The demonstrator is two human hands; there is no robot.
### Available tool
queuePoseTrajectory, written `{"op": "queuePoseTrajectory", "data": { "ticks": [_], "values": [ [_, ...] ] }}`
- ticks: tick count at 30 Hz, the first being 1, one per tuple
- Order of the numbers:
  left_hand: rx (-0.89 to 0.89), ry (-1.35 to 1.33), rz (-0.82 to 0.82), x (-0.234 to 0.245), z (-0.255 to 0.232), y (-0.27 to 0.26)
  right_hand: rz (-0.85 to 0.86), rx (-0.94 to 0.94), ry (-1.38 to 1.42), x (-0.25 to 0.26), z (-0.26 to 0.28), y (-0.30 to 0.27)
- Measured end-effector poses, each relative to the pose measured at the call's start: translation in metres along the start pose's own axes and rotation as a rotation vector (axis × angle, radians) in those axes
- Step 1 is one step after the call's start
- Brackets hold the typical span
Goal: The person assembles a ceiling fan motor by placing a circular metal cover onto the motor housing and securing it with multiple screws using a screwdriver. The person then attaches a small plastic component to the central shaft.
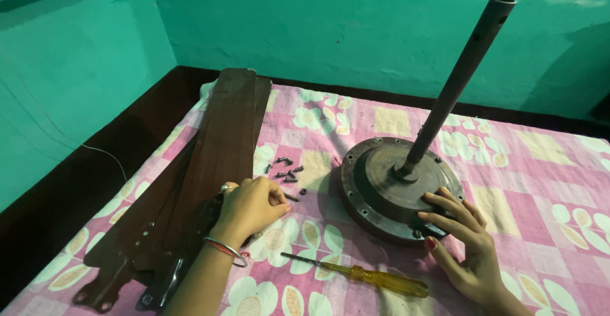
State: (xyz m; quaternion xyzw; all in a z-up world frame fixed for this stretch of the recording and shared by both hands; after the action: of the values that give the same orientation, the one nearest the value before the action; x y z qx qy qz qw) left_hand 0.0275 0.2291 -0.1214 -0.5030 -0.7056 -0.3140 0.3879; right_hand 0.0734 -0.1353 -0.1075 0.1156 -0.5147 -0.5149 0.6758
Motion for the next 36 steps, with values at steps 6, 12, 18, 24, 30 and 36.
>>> {"op": "queuePoseTrajectory", "data": {
  "ticks": [6, 12, 18, 24, 30, 36],
  "values": [
    [-0.012, -0.006, -0.001, 0.001, 0.0, 0.0, 0.008, -0.008, -0.001, 0.0, 0.001, 0.001],
    [-0.068, -0.038, -0.189, 0.007, -0.002, 0.004, 0.008, -0.003, 0.001, 0.0, 0.0, 0.0],
    [-0.106, -0.117, -0.342, 0.015, -0.001, 0.004, 0.0, 0.005, 0.007, 0.0, -0.002, 0.0],
    [-0.065, -0.034, -0.129, 0.007, -0.001, 0.003, 0.004, -0.001, -0.003, 0.0, -0.002, -0.001],
    [-0.061, -0.058, -0.103, 0.002, 0.01, 0.008, -0.004, -0.005, 0.005, 0.0, -0.001, -0.001],
    [-0.06, -0.152, -0.385, 0.01, 0.023, 0.011, -0.023, 0.011, 0.032, 0.001, -0.001, -0.001]
  ]
}}
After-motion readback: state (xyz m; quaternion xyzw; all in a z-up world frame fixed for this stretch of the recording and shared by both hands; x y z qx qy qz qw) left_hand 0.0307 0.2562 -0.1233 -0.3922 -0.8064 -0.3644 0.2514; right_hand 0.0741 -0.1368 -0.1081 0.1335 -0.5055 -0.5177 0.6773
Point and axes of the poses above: each hand's wrist, its own y-axis towards the middle knuckle, its own x-axis out of the back of the hand, z = x × y, the point moved 5 cm from there along y, towards the middle knuckle, and after that the axes turned 4 degrees about -z, right-handed, at the moved point
